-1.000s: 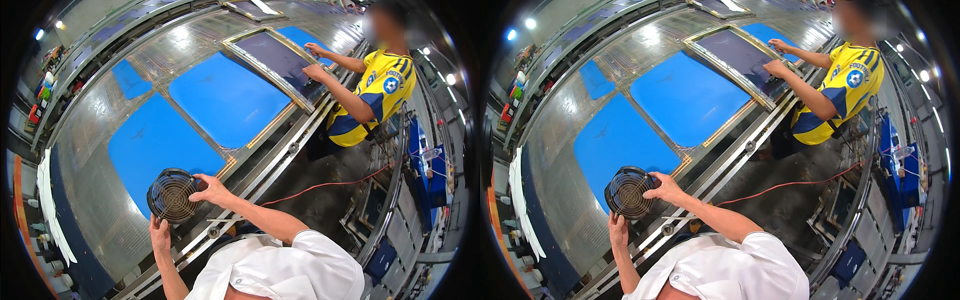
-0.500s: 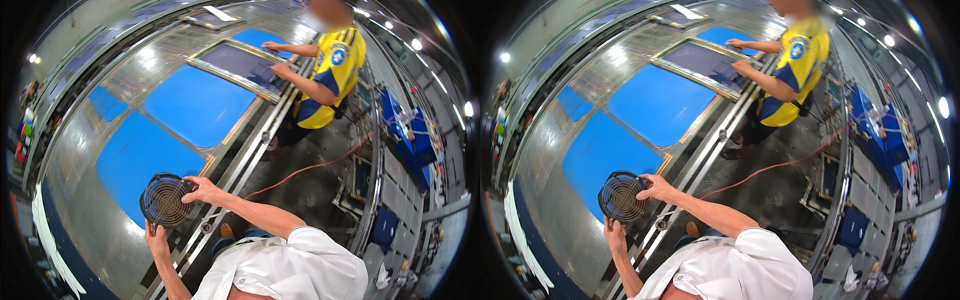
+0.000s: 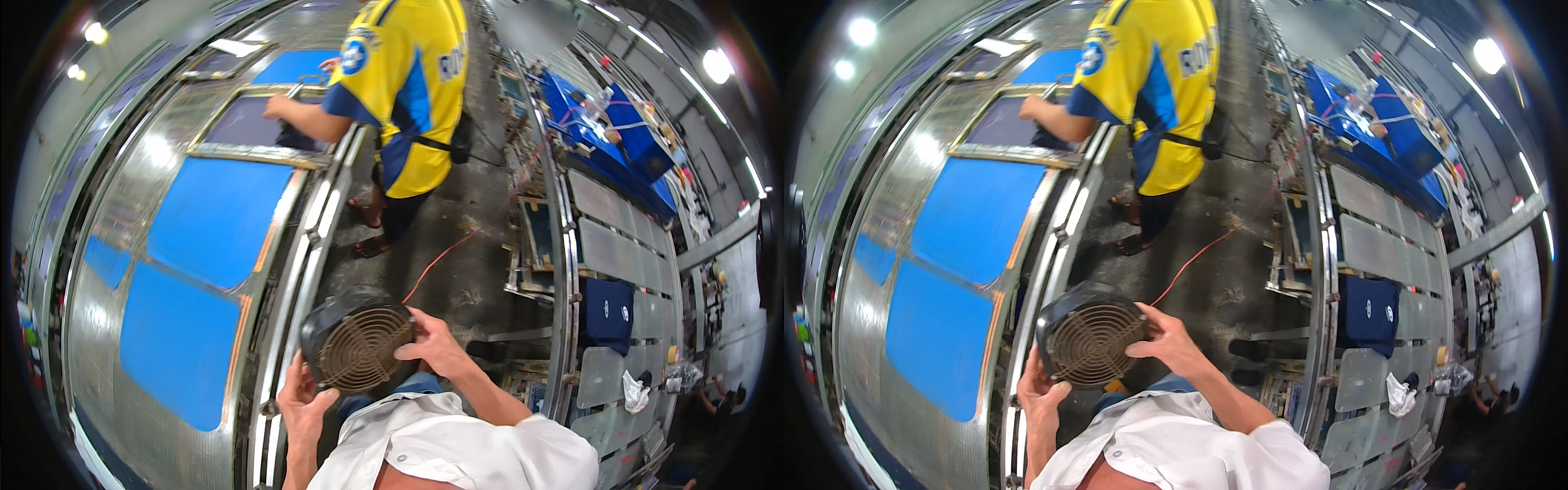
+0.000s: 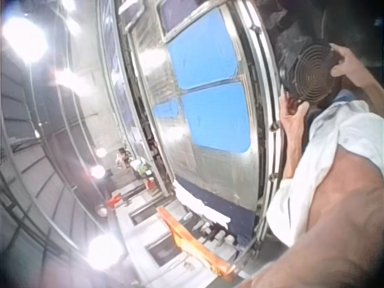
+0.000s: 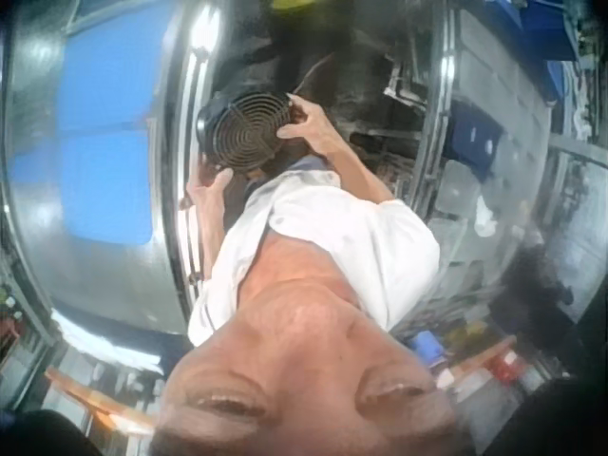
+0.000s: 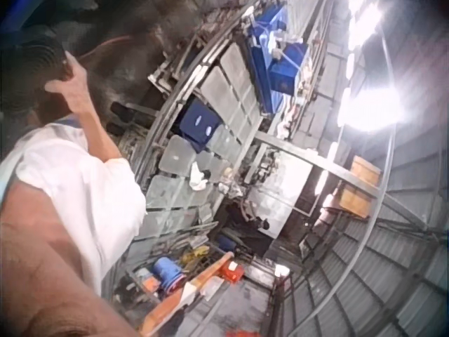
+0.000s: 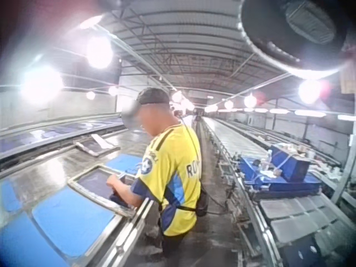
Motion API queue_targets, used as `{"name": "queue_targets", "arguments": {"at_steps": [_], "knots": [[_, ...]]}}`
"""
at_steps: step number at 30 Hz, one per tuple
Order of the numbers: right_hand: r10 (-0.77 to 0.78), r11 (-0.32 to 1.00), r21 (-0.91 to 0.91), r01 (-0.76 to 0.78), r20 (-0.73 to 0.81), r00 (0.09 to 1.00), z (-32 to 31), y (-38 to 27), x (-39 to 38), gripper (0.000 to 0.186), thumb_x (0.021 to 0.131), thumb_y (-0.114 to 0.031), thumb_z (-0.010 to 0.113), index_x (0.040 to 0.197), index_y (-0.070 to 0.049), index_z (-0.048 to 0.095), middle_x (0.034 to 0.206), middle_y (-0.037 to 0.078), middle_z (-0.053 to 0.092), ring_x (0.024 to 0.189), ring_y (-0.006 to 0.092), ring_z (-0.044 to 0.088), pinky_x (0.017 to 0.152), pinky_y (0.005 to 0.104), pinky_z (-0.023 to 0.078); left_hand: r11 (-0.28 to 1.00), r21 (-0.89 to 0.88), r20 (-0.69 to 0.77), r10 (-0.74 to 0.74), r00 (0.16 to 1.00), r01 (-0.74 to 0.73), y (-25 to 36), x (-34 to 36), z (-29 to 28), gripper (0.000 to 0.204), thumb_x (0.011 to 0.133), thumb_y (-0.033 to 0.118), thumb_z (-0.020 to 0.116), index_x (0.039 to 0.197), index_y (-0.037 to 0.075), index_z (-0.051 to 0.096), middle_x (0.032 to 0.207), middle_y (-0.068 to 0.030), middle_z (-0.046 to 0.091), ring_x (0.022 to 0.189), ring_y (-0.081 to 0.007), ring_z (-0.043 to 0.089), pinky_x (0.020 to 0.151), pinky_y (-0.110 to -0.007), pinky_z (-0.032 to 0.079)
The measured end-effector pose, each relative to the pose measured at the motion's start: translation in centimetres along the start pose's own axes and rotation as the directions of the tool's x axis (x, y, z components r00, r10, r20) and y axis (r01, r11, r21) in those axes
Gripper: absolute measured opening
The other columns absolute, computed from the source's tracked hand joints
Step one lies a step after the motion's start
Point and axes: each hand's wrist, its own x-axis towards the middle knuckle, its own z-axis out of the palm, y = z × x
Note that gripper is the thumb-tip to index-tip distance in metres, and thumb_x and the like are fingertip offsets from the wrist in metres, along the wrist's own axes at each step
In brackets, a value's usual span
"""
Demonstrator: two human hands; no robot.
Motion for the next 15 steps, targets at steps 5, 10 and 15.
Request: {"name": "queue_targets", "arguments": {"at_steps": [5,10,15], "knots": [[-0.136,0.983,0.081,0.165,-0.286,0.949,-11.7,-2.7,-4.9,0.074,0.066,0.008,0.072,0.136,0.002,0.049,0.119,0.009,0.064,0.106,0.0176,0.061,0.098,0.0319,0.047,0.993,0.118,0.313,-0.012,0.950,-0.026,-0.6,4.6,12.7,0.083,0.067,0.003,0.081,0.143,0.001,0.046,0.106,-0.0049,0.053,0.102,-0.0160,0.058,0.099,-0.032,0.048],[-0.252,0.942,0.072,0.329,-0.499,0.829,-21.0,-7.1,-7.6,0.057,0.065,0.002,0.076,0.120,0.003,0.058,0.111,0.008,0.066,0.098,0.0167,0.063,0.089,0.0305,0.051,0.986,0.117,0.544,0.035,0.838,-0.116,-1.2,9.1,25.4,0.082,0.071,0.013,0.084,0.143,0.002,0.046,0.105,-0.0045,0.052,0.102,-0.0157,0.057,0.099,-0.032,0.049],[-0.339,0.878,0.087,0.471,-0.583,0.739,-27.2,-10.6,-6.7,0.054,0.067,-0.003,0.080,0.116,0.003,0.059,0.109,0.008,0.067,0.095,0.0176,0.065,0.087,0.0314,0.052,0.960,0.143,0.656,0.089,0.749,-0.239,-0.3,14.0,34.4,0.081,0.071,0.019,0.086,0.142,0.004,0.048,0.103,-0.0049,0.053,0.101,-0.0151,0.059,0.099,-0.033,0.051]]}}
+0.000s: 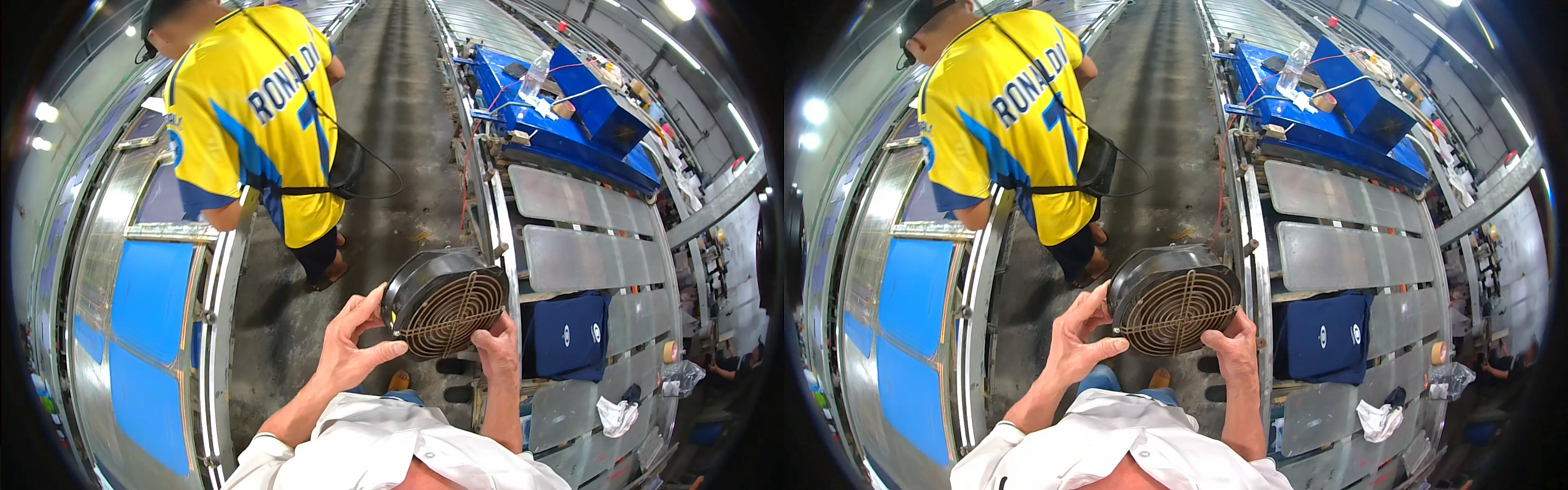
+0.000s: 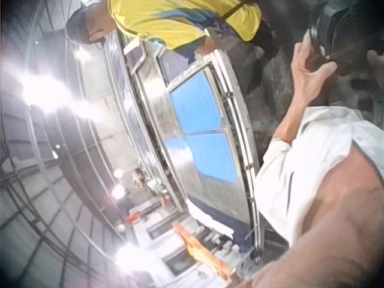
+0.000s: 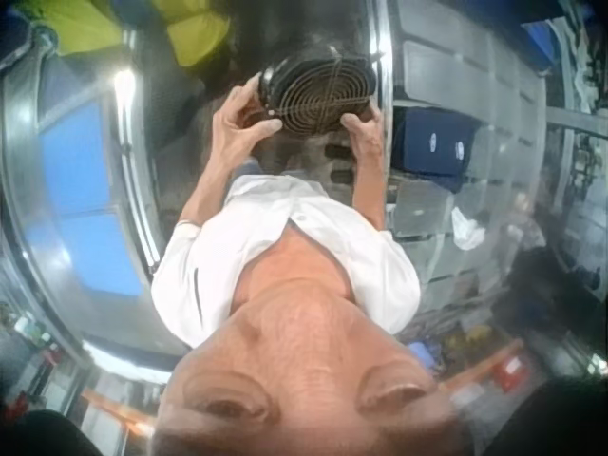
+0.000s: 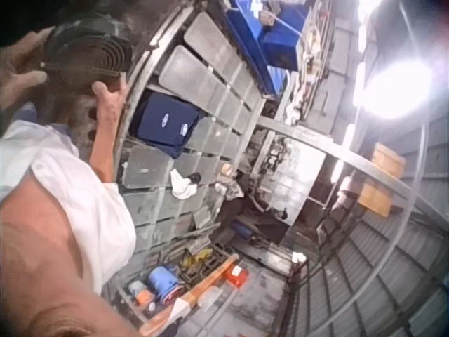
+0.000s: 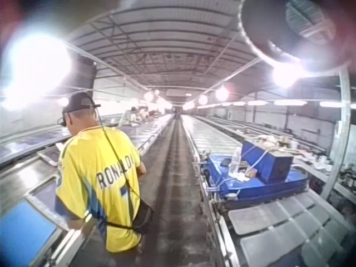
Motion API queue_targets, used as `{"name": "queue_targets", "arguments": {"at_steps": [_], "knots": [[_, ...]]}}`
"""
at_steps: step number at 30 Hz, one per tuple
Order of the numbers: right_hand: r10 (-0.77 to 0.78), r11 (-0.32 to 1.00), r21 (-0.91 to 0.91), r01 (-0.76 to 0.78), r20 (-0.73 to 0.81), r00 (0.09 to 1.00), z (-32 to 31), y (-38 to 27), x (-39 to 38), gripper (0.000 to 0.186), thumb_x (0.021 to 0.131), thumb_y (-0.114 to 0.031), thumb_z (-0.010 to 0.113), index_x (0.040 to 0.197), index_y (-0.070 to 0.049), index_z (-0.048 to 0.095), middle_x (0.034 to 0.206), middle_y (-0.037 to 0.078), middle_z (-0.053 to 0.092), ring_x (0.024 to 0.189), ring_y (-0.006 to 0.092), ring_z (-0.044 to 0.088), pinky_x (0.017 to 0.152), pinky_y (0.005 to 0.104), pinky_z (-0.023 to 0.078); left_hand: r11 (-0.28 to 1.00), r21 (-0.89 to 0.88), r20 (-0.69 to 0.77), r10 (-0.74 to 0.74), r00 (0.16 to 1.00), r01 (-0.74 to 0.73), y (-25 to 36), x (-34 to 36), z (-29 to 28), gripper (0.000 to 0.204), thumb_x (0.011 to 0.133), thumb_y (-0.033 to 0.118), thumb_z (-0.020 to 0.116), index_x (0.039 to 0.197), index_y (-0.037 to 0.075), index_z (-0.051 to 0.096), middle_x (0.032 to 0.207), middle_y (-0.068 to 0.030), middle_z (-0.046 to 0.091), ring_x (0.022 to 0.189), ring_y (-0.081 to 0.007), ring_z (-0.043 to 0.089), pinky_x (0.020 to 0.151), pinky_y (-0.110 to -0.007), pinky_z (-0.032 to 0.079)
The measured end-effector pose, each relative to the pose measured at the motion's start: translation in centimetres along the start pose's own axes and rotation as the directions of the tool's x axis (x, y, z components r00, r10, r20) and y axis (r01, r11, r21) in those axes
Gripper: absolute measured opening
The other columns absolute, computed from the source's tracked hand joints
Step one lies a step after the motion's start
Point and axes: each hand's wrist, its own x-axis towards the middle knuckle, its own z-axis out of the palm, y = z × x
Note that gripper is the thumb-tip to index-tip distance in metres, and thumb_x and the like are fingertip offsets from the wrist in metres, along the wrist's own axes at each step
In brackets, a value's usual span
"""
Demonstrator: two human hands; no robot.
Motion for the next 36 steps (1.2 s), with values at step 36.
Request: {"name": "queue_targets", "arguments": {"at_steps": [36], "knots": [[-0.061,0.960,-0.255,0.119,0.224,0.973,2.7,-19.7,58.8,0.043,0.086,-0.019,0.075,0.124,-0.005,0.059,0.111,0.006,0.067,0.095,0.0138,0.066,0.078,0.0280,0.055,0.946,-0.186,-0.208,0.226,0.952,-0.265,1.2,60.0,-0.3,0.061,0.075,0.011,0.082,0.129,-0.002,0.060,0.080,0.0053,0.054,0.073,-0.0044,0.050,0.068,-0.020,0.042]]}}
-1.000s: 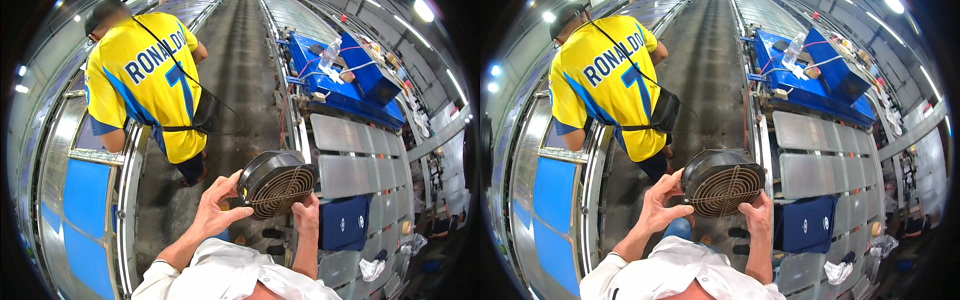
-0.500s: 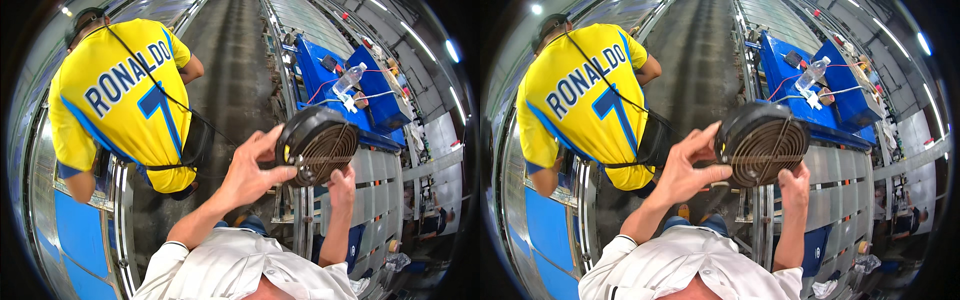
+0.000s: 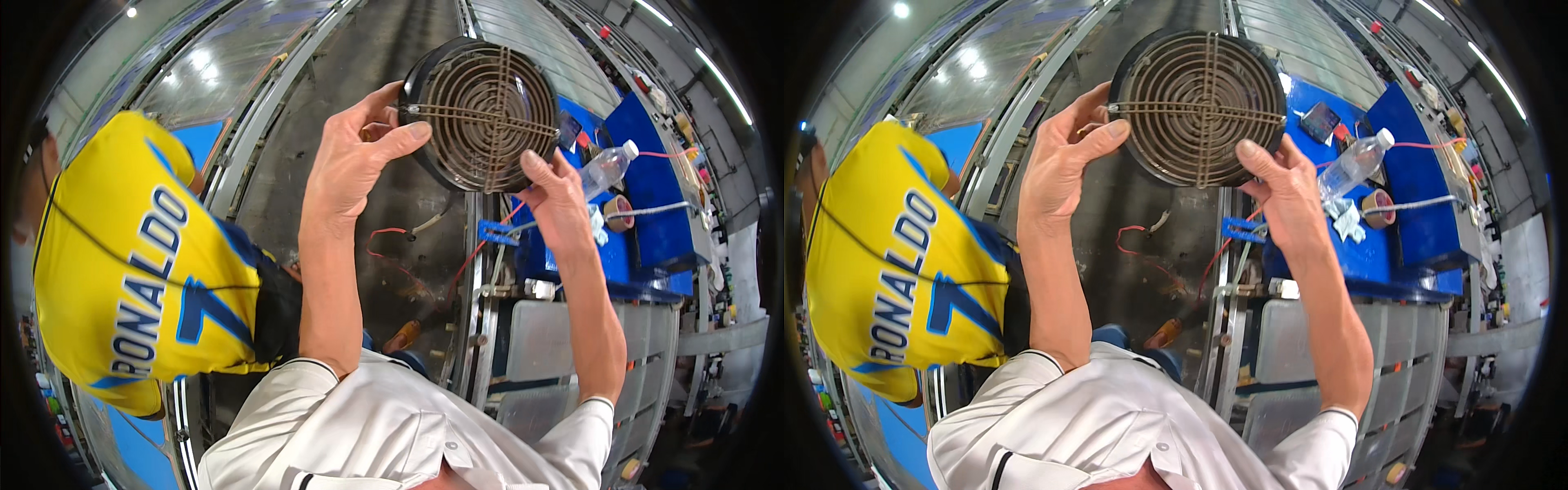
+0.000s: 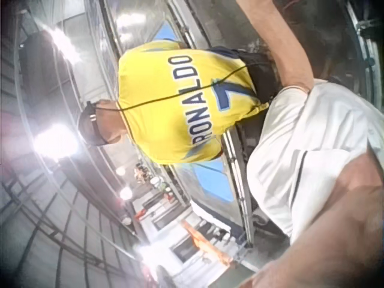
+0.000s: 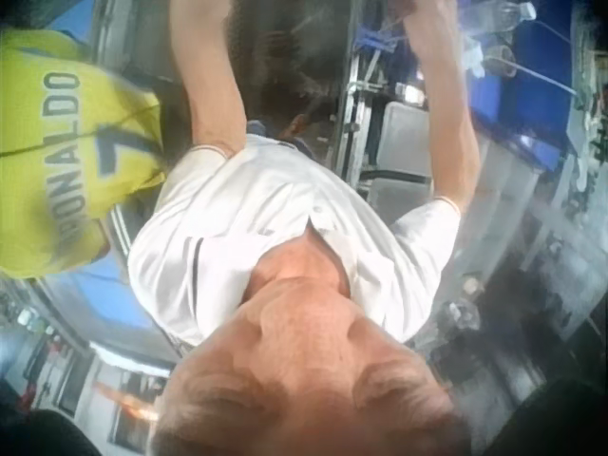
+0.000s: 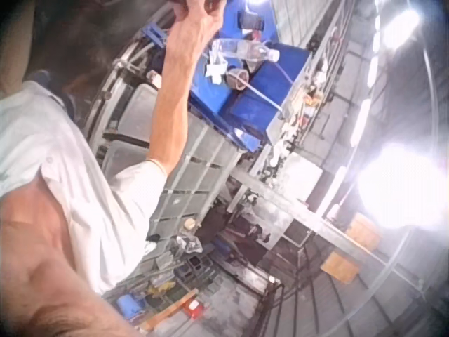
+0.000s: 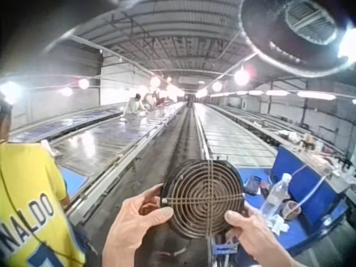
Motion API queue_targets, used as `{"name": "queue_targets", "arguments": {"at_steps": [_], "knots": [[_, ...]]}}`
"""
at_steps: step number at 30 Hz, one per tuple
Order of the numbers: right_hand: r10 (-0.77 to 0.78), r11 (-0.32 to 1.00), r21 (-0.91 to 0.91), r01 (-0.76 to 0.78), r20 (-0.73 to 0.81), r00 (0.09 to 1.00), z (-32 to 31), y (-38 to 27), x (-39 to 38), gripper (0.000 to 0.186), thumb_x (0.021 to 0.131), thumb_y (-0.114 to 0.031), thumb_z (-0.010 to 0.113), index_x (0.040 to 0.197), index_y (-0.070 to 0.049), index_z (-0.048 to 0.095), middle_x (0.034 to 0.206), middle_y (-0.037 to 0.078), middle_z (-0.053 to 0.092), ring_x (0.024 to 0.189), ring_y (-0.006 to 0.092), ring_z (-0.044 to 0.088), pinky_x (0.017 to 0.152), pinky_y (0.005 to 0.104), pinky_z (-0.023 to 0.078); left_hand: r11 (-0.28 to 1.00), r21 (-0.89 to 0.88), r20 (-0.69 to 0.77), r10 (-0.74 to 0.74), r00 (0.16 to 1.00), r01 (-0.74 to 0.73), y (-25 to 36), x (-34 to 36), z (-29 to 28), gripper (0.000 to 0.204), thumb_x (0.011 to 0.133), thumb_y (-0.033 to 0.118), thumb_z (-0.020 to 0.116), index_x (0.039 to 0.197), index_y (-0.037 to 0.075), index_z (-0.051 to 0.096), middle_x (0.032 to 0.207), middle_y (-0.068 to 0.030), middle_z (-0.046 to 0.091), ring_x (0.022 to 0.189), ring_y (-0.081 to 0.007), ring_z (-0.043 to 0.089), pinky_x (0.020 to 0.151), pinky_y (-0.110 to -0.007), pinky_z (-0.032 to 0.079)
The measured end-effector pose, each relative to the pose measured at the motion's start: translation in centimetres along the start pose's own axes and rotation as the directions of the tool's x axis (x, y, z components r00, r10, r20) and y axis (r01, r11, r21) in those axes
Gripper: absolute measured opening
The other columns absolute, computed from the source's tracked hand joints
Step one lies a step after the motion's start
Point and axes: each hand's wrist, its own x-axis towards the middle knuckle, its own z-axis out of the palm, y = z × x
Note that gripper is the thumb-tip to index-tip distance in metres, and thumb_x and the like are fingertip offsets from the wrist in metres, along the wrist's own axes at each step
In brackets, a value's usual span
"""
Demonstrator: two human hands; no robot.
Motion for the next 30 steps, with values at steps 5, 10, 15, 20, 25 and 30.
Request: {"name": "queue_targets", "arguments": {"at_steps": [5,10,15,20,25,30], "knots": [[0.053,0.995,-0.080,-0.055,-0.025,0.998,0.3,-1.1,3.9,0.051,0.084,-0.022,0.076,0.128,-0.005,0.056,0.115,0.006,0.065,0.105,0.0156,0.061,0.086,0.0323,0.048,0.999,-0.029,0.021,0.022,1.000,-0.021,-2.6,4.1,-1.1,0.061,0.077,0.013,0.081,0.131,-0.003,0.058,0.086,0.0019,0.060,0.077,-0.0054,0.053,0.072,-0.021,0.045],[0.080,0.987,-0.139,-0.075,0.034,0.996,0.4,-0.4,8.5,0.051,0.083,-0.020,0.074,0.128,-0.004,0.055,0.116,0.005,0.065,0.103,0.0135,0.061,0.086,0.0301,0.047,0.997,-0.068,-0.138,-0.033,0.990,0.024,-4.9,5.8,-1.7,0.070,0.073,0.011,0.083,0.134,-0.006,0.054,0.095,0.0003,0.060,0.082,-0.0082,0.057,0.077,-0.023,0.048],[0.083,0.992,-0.104,-0.072,0.108,0.991,0.5,1.1,15.4,0.054,0.084,-0.017,0.072,0.131,-0.001,0.052,0.120,0.007,0.064,0.108,0.0173,0.061,0.093,0.0326,0.047,0.997,-0.057,-0.110,-0.061,0.992,0.055,-7.4,11.0,-3.8,0.070,0.073,0.014,0.083,0.135,-0.004,0.054,0.093,0.0015,0.060,0.080,-0.0064,0.053,0.076,-0.022,0.045],[0.076,0.981,-0.187,-0.049,0.137,0.988,2.3,1.5,22.6,0.059,0.085,-0.017,0.071,0.135,0.002,0.047,0.124,0.010,0.061,0.112,0.0204,0.059,0.099,0.0361,0.045,0.997,-0.019,-0.072,-0.077,0.994,0.076,-10.1,17.1,-7.2,0.072,0.075,0.014,0.083,0.137,-0.002,0.052,0.093,0.0002,0.059,0.085,-0.0079,0.056,0.080,-0.024,0.047],[0.181,0.952,-0.280,-0.126,0.183,0.966,5.9,3.9,31.5,0.063,0.085,-0.021,0.073,0.136,0.003,0.045,0.126,0.012,0.059,0.113,0.0218,0.058,0.097,0.0361,0.047,0.998,-0.032,-0.122,-0.051,0.991,0.047,-14.3,22.4,-12.7,0.073,0.078,0.021,0.081,0.139,-0.003,0.048,0.103,-0.0059,0.058,0.090,-0.0136,0.059,0.082,-0.029,0.051],[0.199,0.948,-0.304,-0.095,0.331,0.922,10.4,5.7,39.7,0.063,0.083,-0.020,0.075,0.133,0.004,0.046,0.125,0.011,0.059,0.113,0.0222,0.058,0.098,0.0362,0.045,0.999,-0.042,-0.250,-0.019,0.968,0.008,-14.9,25.2,-17.0,0.076,0.081,0.023,0.080,0.143,-0.001,0.044,0.101,-0.0044,0.049,0.090,-0.0135,0.054,0.086,-0.029,0.050]]}}
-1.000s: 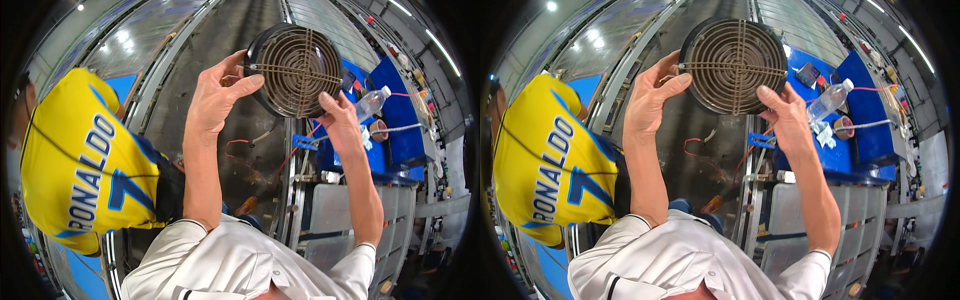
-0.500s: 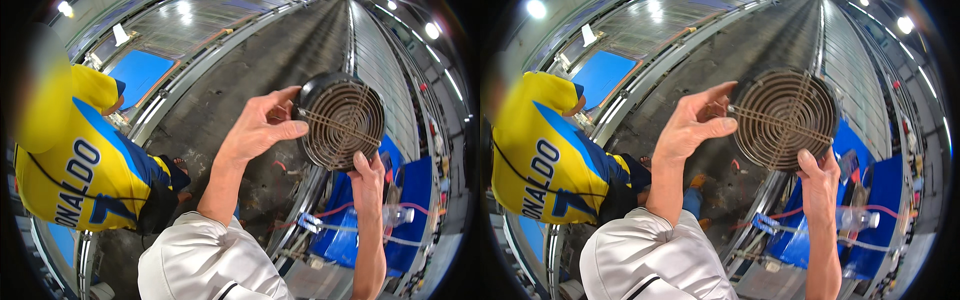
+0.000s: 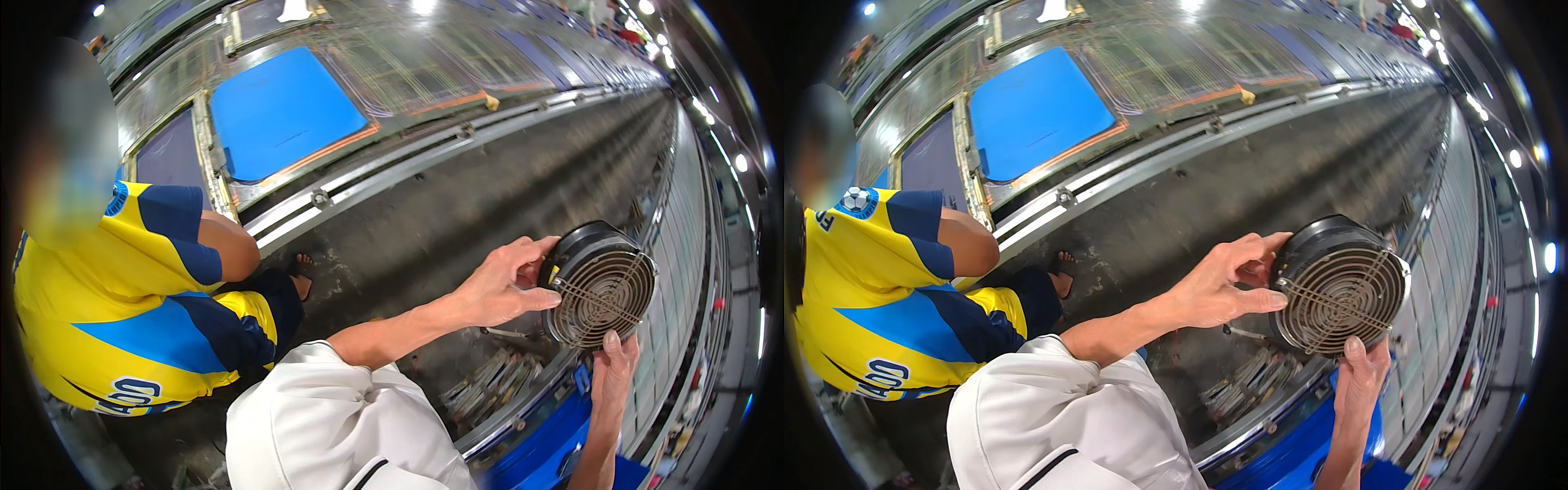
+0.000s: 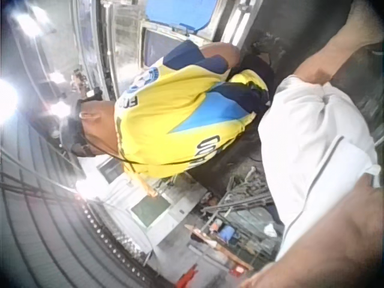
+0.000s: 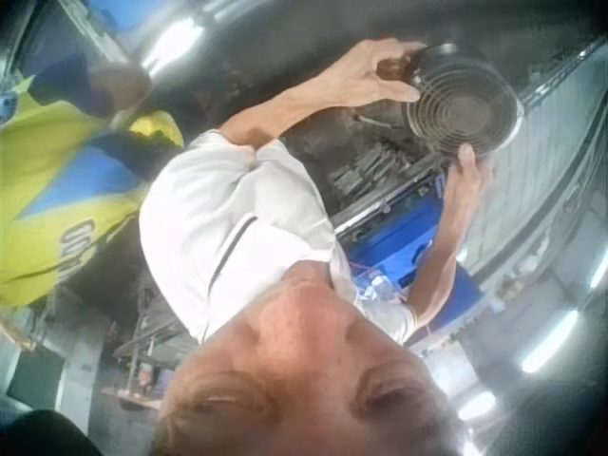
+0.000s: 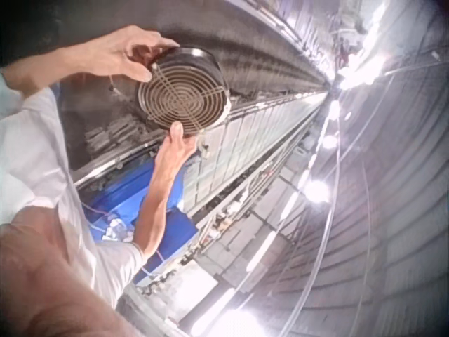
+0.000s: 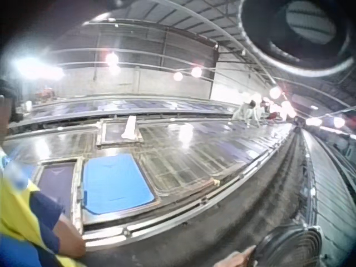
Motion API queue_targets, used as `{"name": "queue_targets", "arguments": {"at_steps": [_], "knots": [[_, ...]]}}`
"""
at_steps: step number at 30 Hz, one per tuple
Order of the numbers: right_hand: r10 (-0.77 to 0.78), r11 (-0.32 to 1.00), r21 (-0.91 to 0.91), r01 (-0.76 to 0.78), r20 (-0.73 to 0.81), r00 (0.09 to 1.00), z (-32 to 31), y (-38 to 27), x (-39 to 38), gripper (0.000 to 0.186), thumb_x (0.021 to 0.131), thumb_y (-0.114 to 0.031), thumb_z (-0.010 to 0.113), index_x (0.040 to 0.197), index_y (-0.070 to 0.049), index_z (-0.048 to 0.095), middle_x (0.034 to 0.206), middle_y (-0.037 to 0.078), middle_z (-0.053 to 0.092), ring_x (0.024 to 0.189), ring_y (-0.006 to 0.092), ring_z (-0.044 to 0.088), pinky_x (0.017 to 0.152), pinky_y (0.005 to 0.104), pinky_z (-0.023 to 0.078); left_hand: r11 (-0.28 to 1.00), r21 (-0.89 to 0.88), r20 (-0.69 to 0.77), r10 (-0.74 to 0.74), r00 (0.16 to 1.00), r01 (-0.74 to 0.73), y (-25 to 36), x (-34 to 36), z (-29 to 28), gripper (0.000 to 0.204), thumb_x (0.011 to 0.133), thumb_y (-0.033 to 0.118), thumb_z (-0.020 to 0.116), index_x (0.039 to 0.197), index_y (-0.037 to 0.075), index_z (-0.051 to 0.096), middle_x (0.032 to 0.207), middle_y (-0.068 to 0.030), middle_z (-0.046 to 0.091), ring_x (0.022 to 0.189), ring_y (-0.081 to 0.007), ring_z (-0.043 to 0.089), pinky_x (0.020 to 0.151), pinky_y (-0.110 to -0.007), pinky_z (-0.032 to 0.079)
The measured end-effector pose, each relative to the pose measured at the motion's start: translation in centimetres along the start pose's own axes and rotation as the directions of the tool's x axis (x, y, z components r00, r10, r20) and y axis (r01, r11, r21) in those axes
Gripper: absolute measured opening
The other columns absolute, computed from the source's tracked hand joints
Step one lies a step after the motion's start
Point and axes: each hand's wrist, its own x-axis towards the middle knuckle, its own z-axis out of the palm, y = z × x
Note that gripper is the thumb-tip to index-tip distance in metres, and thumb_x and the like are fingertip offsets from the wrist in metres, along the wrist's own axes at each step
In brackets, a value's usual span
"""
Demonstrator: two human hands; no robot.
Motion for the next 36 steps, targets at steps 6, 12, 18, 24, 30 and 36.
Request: {"name": "queue_targets", "arguments": {"at_steps": [6,12,18,24,30,36], "knots": [[-0.043,0.995,0.095,0.016,0.287,0.957,6.4,2.3,11.8,0.065,0.079,-0.019,0.078,0.133,0.002,0.048,0.124,0.009,0.060,0.113,0.0208,0.057,0.101,0.0348,0.043,0.974,0.225,-0.263,0.035,0.964,0.026,1.7,1.3,-7.0,0.077,0.079,0.016,0.080,0.144,0.000,0.043,0.103,-0.0038,0.049,0.092,-0.0113,0.051,0.087,-0.028,0.047],[0.005,0.968,0.215,-0.127,0.493,0.870,14.9,5.1,18.7,0.051,0.073,-0.003,0.081,0.119,-0.001,0.059,0.110,0.004,0.066,0.098,0.0128,0.061,0.091,0.0274,0.048,0.956,0.273,-0.502,0.042,0.864,0.112,1.6,-0.4,-12.8,0.075,0.082,0.009,0.074,0.148,0.002,0.038,0.121,-0.0086,0.054,0.103,-0.0147,0.058,0.096,-0.030,0.048],[0.069,0.978,0.105,-0.183,0.660,0.748,22.8,7.5,22.9,0.047,0.074,0.001,0.078,0.118,0.000,0.059,0.106,0.003,0.066,0.095,0.0103,0.060,0.088,0.0265,0.048,0.954,0.252,-0.697,0.061,0.715,0.164,1.5,-2.7,-17.3,0.071,0.084,0.008,0.070,0.147,0.002,0.039,0.120,-0.0063,0.060,0.095,-0.0089,0.054,0.084,-0.026,0.049],[0.054,0.977,0.071,-0.201,0.830,0.555,32.7,7.6,25.0,0.052,0.077,-0.005,0.078,0.125,0.000,0.058,0.108,0.005,0.066,0.096,0.0129,0.061,0.086,0.0278,0.050,0.954,0.284,-0.833,0.194,0.519,0.098,2.5,-5.5,-21.7,0.072,0.084,0.016,0.077,0.145,0.000,0.042,0.109,-0.0058,0.058,0.090,-0.0113,0.057,0.075,-0.027,0.053],[0.103,0.975,-0.009,-0.223,0.904,0.415,41.8,9.1,25.7,0.056,0.076,-0.015,0.083,0.125,-0.001,0.059,0.104,0.005,0.067,0.088,0.0117,0.064,0.072,0.0257,0.054,0.972,0.237,-0.937,0.226,0.265,0.007,2.0,-8.4,-27.8,0.082,0.080,0.010,0.081,0.144,-0.010,0.035,0.106,-0.0043,0.056,0.093,-0.0096,0.057,0.084,-0.025,0.050],[0.196,0.965,-0.124,-0.233,0.927,0.320,46.6,11.8,27.7,0.060,0.074,-0.020,0.086,0.126,-0.004,0.060,0.105,0.003,0.067,0.088,0.0106,0.065,0.071,0.0249,0.056,0.981,0.192,-0.952,0.186,0.241,0.001,-0.1,-9.4,-30.8,0.063,0.081,0.018,0.080,0.133,-0.005,0.054,0.100,-0.0007,0.063,0.087,-0.0056,0.056,0.083,-0.023,0.047]]}}
